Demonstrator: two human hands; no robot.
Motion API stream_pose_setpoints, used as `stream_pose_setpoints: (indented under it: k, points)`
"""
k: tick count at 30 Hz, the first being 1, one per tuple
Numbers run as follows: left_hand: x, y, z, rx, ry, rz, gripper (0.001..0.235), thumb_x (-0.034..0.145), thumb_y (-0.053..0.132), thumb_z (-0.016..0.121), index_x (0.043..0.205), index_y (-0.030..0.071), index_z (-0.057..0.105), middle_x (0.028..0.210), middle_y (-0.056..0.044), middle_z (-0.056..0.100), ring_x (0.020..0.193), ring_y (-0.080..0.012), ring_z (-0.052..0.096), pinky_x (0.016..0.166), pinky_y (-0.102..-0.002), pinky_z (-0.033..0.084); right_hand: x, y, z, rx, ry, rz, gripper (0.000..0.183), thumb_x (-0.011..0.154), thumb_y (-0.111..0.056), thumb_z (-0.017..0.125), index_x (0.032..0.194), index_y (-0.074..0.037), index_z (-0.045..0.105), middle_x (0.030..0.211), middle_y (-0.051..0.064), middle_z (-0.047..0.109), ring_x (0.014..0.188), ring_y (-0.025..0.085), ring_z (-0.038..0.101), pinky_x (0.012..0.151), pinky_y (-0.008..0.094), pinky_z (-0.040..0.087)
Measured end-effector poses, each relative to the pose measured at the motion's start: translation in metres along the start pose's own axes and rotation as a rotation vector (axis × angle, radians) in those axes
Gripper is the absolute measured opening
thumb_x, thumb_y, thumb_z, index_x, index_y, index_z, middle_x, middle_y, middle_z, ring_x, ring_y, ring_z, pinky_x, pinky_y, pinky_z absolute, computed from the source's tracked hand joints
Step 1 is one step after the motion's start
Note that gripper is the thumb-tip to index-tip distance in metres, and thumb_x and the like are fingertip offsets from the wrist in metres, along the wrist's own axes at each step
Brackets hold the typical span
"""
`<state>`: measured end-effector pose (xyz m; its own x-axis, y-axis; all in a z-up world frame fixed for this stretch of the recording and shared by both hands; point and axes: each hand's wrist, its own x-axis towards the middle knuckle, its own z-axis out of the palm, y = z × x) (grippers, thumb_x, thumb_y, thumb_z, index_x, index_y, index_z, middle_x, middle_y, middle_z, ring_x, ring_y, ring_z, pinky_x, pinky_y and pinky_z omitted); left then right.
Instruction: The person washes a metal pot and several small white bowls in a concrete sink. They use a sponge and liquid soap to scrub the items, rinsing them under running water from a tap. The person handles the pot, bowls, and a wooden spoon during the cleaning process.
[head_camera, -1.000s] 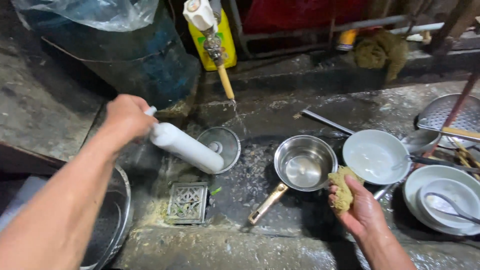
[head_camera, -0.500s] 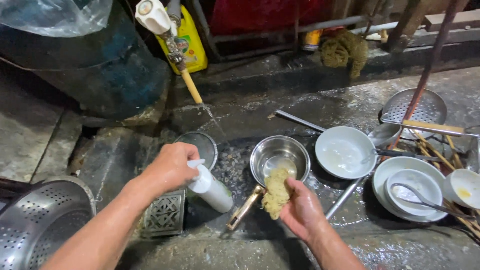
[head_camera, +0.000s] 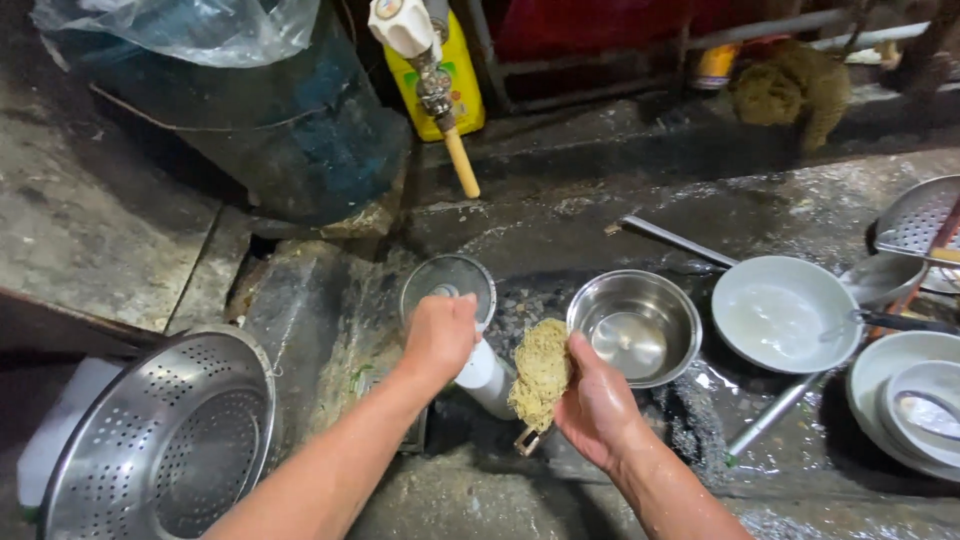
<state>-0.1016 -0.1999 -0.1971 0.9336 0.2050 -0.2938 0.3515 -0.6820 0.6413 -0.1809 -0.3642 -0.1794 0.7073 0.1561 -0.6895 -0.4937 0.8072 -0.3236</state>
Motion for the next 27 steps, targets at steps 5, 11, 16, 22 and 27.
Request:
stream_pose_setpoints:
  k: [5,11,16,22,27]
  points:
    - [-0.004,0.006,0.001,0.055,-0.098,0.105,0.016,0.079,0.011,0.038,0.084,0.020,0.050,0.098,0.001,0.041,0.093,-0.0207,0.038,0.083,-0.040,0.025,0.022,0.009,0.011,-0.040,-0.025,-0.019,0.042,0.108,-0.030,0.037,0.126,0.003,0.054,0.124,0.022,0.062,0.114,0.032,0.059,0.103,0.047,0.046]
    - [-0.021,0.025,-0.012,0.333,-0.202,-0.010,0.059,0.086,0.013,0.038,0.139,0.026,0.059,0.150,-0.007,0.046,0.138,-0.0348,0.036,0.106,-0.059,0.025,0.037,0.020,0.016,-0.120,-0.077,-0.029,0.035,0.108,-0.032,0.043,0.115,-0.002,0.060,0.111,0.014,0.065,0.103,0.024,0.059,0.095,0.037,0.046]
    - [-0.019,0.025,-0.006,0.193,-0.248,-0.061,0.044,0.104,0.013,0.030,0.139,0.010,0.056,0.122,-0.016,0.064,0.080,-0.0231,0.063,0.068,-0.036,0.055,0.017,0.011,0.017,-0.087,-0.023,0.013,0.044,0.108,-0.029,0.036,0.126,0.005,0.058,0.124,0.027,0.065,0.114,0.035,0.062,0.103,0.048,0.048]
    - [-0.029,0.029,-0.007,0.181,-0.132,0.016,0.056,0.085,0.013,0.033,0.129,0.020,0.067,0.143,-0.002,0.059,0.135,-0.0284,0.048,0.118,-0.051,0.018,0.021,0.018,0.014,-0.140,0.017,-0.026,0.038,0.107,-0.027,0.044,0.121,0.004,0.060,0.115,0.019,0.067,0.107,0.028,0.063,0.095,0.040,0.048]
    - [-0.030,0.038,-0.008,0.364,-0.208,-0.016,0.060,0.085,0.009,0.037,0.140,0.022,0.057,0.148,-0.007,0.051,0.136,-0.0337,0.045,0.111,-0.059,0.024,-0.006,0.001,0.033,-0.171,-0.082,0.006,0.045,0.107,-0.028,0.038,0.129,0.006,0.058,0.123,0.025,0.065,0.112,0.032,0.060,0.101,0.042,0.046]
